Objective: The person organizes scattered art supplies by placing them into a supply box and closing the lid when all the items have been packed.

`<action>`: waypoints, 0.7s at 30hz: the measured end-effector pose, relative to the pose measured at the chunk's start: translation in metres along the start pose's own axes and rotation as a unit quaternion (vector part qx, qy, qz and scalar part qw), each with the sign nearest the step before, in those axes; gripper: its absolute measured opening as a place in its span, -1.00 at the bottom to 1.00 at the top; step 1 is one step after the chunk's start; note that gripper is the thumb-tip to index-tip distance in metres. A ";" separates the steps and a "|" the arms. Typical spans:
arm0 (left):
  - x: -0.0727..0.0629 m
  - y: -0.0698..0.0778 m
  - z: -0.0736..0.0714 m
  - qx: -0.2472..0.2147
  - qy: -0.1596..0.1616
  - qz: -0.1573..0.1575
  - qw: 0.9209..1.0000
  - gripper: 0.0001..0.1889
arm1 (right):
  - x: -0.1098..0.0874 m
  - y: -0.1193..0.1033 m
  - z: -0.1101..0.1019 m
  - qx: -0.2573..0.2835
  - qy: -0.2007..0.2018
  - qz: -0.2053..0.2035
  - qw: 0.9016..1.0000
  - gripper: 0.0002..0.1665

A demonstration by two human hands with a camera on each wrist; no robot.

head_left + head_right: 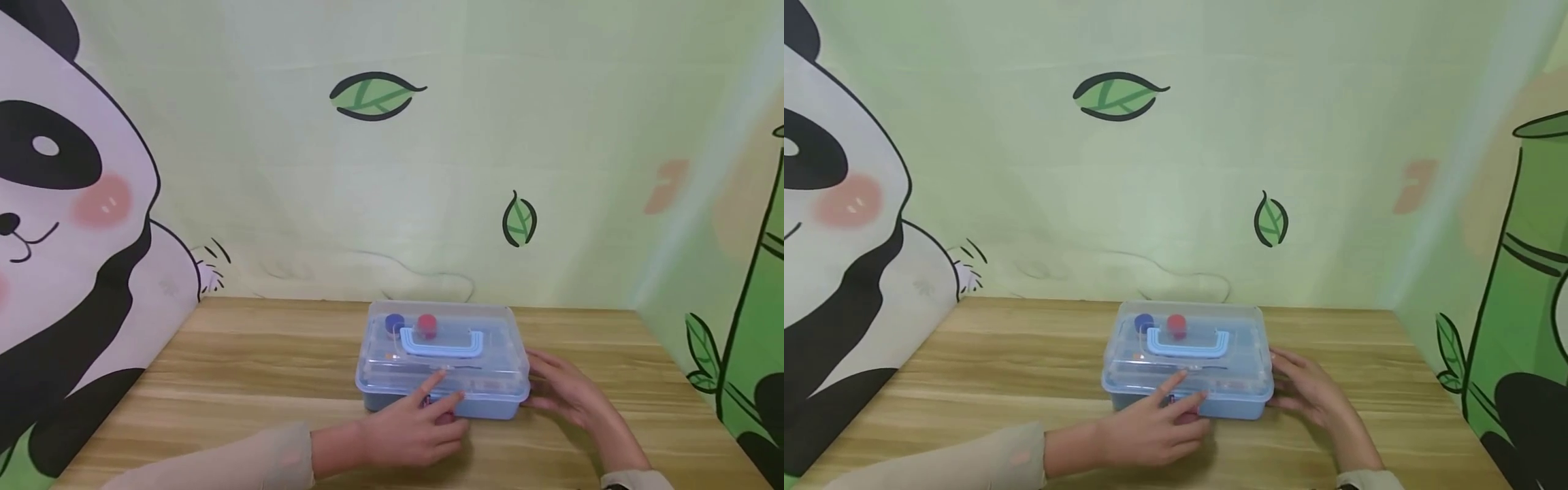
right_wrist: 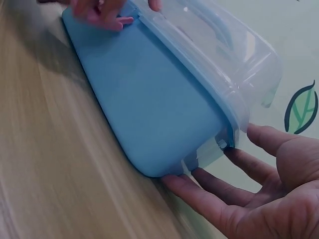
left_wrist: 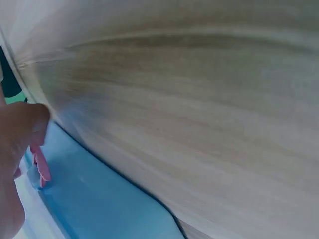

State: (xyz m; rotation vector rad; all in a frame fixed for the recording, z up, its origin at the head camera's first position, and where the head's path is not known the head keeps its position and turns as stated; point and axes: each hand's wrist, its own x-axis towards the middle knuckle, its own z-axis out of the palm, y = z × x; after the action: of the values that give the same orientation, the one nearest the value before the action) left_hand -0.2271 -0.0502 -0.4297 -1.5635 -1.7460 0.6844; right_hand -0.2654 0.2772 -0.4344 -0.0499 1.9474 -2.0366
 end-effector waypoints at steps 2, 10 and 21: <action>-0.003 0.001 -0.004 -0.026 0.023 -0.024 0.999 -0.69 | 0.000 0.000 0.001 -0.002 0.005 0.002 1.000 -0.17; -0.010 -0.011 -0.018 -0.135 0.086 -0.119 0.980 -0.64 | -0.001 0.001 -0.001 -0.006 0.019 0.015 1.000 -0.15; -0.006 -0.017 -0.012 -0.077 0.136 -0.169 0.973 -0.48 | 0.001 0.000 -0.001 -0.011 0.005 0.009 1.000 -0.14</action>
State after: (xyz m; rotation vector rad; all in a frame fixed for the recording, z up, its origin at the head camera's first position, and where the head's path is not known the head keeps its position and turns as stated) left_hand -0.2281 -0.0593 -0.4105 -1.3358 -1.8242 0.1625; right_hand -0.2664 0.2781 -0.4347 -0.0263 1.9702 -2.0072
